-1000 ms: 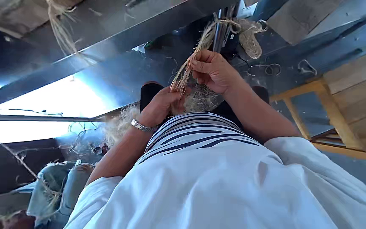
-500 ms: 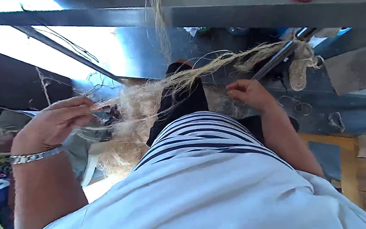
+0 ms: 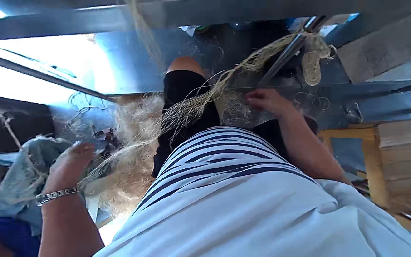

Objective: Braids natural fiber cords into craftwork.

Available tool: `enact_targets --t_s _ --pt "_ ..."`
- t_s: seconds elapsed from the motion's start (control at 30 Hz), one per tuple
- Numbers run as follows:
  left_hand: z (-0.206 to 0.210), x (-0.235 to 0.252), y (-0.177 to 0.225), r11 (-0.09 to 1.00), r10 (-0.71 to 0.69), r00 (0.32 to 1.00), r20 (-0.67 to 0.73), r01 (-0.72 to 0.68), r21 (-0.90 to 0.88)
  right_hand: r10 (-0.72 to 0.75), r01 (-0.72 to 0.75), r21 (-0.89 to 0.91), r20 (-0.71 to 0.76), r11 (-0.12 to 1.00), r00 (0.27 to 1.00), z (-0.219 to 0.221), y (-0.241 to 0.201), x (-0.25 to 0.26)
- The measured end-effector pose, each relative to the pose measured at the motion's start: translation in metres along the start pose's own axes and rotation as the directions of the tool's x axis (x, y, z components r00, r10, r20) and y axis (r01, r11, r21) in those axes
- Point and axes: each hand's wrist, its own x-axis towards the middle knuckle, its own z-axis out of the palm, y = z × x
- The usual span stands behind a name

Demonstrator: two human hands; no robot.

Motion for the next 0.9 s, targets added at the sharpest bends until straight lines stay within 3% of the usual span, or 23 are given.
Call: enact_targets --t_s 0.07,0.1,0.2,0.27,0.3,0.33,0.47,0.53,0.67,0.8,0.9 --pt "-0.018 -0.007 0.07 0.973 0.23 0.969 -0.088 -0.227 0.047 -0.009 0.013 0.189 -0.025 0.982 1.0 0.004 -0.004 0.001" --pt "-0.023 -0.012 0.108 0.931 0.365 0.922 -0.129 -0.36 0.059 -0.02 0.029 0.264 -0.035 0.964 0.999 0.006 -0.007 0.003" --pt "-0.02 -0.02 0.219 0.692 0.719 0.679 -0.148 -0.72 0.059 -0.039 0.059 0.401 -0.057 0.914 0.998 0.016 -0.017 0.015" --pt "-0.001 -0.014 0.282 0.535 0.845 0.532 -0.057 -0.844 0.039 -0.039 0.062 0.501 -0.056 0.863 0.998 0.022 -0.023 0.025" --pt "0.013 -0.01 0.31 0.495 0.868 0.496 -0.004 -0.867 0.048 -0.046 0.07 0.544 -0.056 0.836 0.997 0.024 -0.025 0.03" --pt "0.026 -0.007 0.335 0.487 0.869 0.49 0.06 -0.871 0.064 -0.056 0.079 0.576 -0.058 0.814 0.997 0.025 -0.027 0.035" --pt "0.074 0.003 0.394 0.576 0.752 0.594 0.286 -0.803 0.152 -0.049 0.099 0.642 -0.094 0.76 0.994 0.025 -0.033 0.044" --pt "0.093 0.009 0.4 0.623 0.718 0.626 0.303 -0.773 0.12 -0.032 0.096 0.652 -0.11 0.752 0.993 0.021 -0.033 0.045" --pt "0.119 0.013 0.397 0.684 0.697 0.621 0.358 -0.725 -0.075 -0.045 0.13 0.618 -0.152 0.775 0.987 0.012 -0.024 0.039" --pt "0.137 0.004 0.394 0.617 0.782 0.464 0.415 -0.67 -0.413 -0.152 0.247 0.421 -0.246 0.873 0.957 0.006 -0.021 0.009" --pt "0.144 -0.013 0.393 0.64 0.768 0.365 0.526 -0.404 -0.654 -0.202 0.284 0.285 -0.285 0.916 0.937 0.0 -0.018 -0.019"
